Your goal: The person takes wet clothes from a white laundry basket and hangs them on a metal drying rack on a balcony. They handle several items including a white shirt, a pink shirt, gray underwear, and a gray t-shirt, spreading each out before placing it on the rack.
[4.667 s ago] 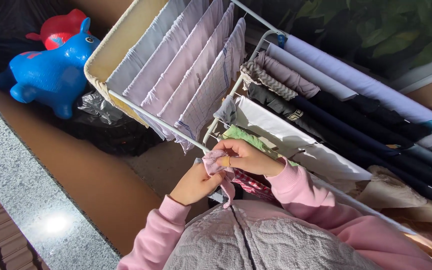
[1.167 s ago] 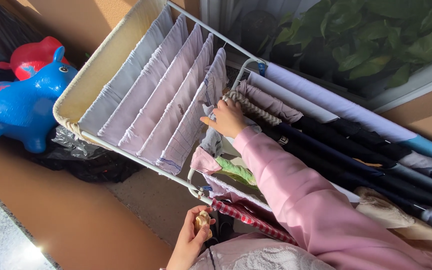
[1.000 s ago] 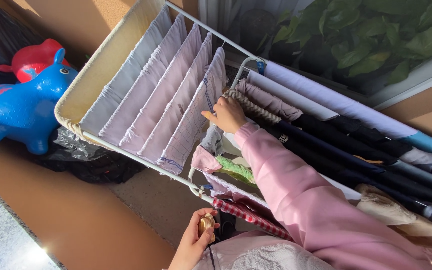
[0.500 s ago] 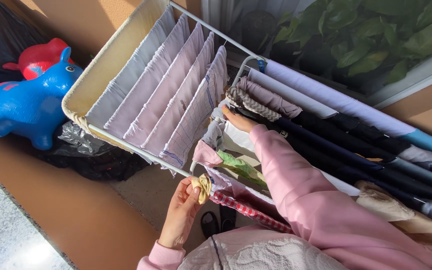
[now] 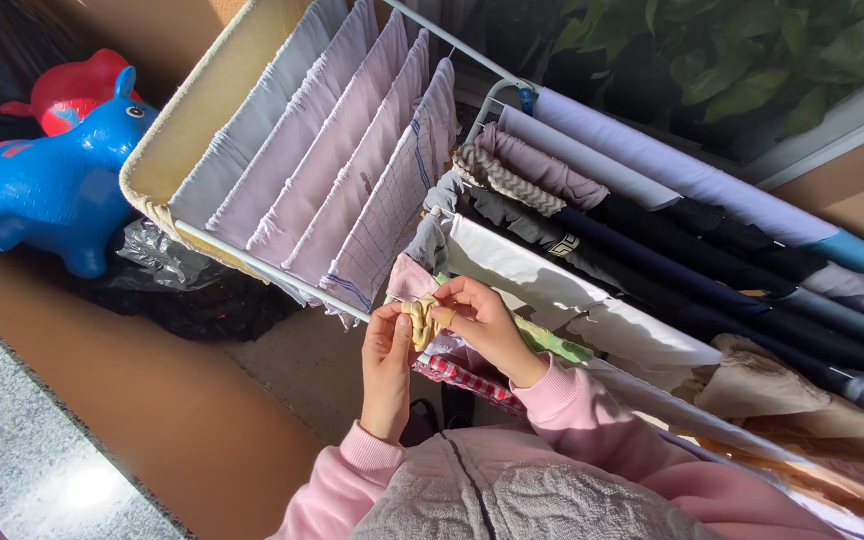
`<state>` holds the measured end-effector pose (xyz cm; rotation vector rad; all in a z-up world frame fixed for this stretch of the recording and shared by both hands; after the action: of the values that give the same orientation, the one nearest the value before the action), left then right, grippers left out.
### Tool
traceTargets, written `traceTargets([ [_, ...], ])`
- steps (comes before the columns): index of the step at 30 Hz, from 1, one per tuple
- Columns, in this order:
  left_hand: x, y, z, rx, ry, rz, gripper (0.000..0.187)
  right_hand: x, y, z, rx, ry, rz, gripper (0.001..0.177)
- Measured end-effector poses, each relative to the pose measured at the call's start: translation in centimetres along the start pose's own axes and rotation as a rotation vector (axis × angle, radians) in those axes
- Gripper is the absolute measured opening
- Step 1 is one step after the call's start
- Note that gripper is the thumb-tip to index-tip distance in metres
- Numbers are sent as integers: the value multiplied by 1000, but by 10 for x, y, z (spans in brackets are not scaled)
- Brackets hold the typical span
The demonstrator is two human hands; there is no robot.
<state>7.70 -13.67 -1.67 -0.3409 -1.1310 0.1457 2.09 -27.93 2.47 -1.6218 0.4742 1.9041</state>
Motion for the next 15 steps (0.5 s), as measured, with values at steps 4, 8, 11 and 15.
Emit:
traceTargets([
  [4, 7, 10, 6, 24, 127, -46, 34, 26, 1, 9, 109, -178, -184, 24],
  [8, -3, 31, -2, -94, 212, -102, 39, 13, -12, 30, 78, -164, -213, 35],
  [11, -25, 62, -21, -200, 177, -186, 23, 20, -21, 51, 71, -185, -151, 31],
  [15, -16, 97, -30, -260, 51, -252, 20, 70, -18, 64, 76, -113, -152, 27],
])
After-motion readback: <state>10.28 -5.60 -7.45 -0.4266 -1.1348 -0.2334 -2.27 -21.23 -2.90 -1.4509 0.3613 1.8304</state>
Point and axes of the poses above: each hand's wrist, its own z-axis away from the middle knuckle, its own y-axis out of the back of the hand, x = y × z, the point moved 6 cm from there along -z, towards the middle knuckle, and after that the axes turned 15 degrees about x, right-handed, at the moved point
